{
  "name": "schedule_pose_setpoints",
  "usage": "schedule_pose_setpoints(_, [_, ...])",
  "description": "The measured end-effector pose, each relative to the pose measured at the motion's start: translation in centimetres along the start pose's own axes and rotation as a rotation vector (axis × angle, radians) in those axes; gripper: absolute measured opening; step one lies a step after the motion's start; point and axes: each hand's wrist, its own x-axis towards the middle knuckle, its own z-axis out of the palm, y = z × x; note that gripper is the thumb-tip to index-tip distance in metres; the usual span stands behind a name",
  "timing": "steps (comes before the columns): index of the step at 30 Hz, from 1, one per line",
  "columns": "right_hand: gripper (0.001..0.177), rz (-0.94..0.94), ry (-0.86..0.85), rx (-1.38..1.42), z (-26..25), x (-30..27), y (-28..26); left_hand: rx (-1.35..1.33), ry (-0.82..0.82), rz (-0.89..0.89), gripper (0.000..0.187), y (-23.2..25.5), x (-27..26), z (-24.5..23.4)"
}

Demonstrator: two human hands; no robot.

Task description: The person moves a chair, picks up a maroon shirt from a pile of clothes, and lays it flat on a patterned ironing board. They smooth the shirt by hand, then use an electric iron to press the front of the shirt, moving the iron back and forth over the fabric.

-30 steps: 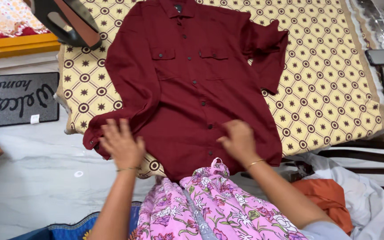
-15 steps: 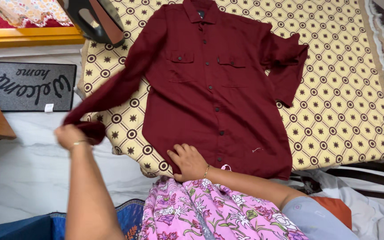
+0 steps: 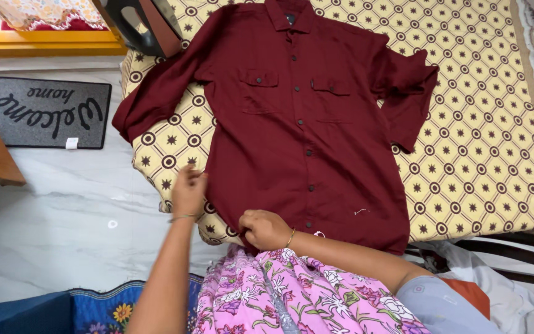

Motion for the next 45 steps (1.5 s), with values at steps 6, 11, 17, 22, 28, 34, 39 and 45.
schedule_pose_setpoints(6, [0.016, -0.161, -0.192, 0.136, 0.6, -0.7, 0.8, -0.138, -0.163, -0.081, 0.055, 2.7, -1.0, 1.6])
schedule_pose_setpoints(11, [0.013, -0.180, -0.315, 0.216, 0.4, -1.0, 0.5, 0.087, -0.050, -0.176, 0.037, 2.3, -2.4, -2.8])
schedule_pose_setpoints(17, [0.043, 0.001, 0.101, -0.120, -1.6, 0.1, 1.0, 0.002, -0.100, -0.279, 0.032, -0.3, -5.3, -4.8])
schedule_pose_setpoints(22, [0.069, 0.130, 0.069, -0.462, -2.8, -0.4, 3.6, -0.266, -0.644, -0.410, 0.038, -3.4, -8.4, -6.9])
schedule_pose_setpoints(28, [0.071, 0.155, 0.021, -0.533, -2.2, -1.9, 3.7, 0.280, -0.733, -0.565, 0.035, -8.3, -10.0, -10.3])
schedule_pose_setpoints(34, [0.068, 0.263, 0.030, -0.431, -3.7, -4.4, 4.9, 0.400, -0.507, -0.298, 0.032, -8.6, -9.8, -10.3])
schedule_pose_setpoints(39, [0.076, 0.477, 0.278, -0.493, -6.3, -7.7, 9.2, 0.513, 0.077, 0.272, 0.032, 0.3, -7.5, -8.1])
schedule_pose_setpoints(45, [0.084, 0.734, 0.289, -0.557, -9.1, -9.5, 14.6, 0.442, -0.105, 0.524, 0.042, 8.2, -2.5, -0.4])
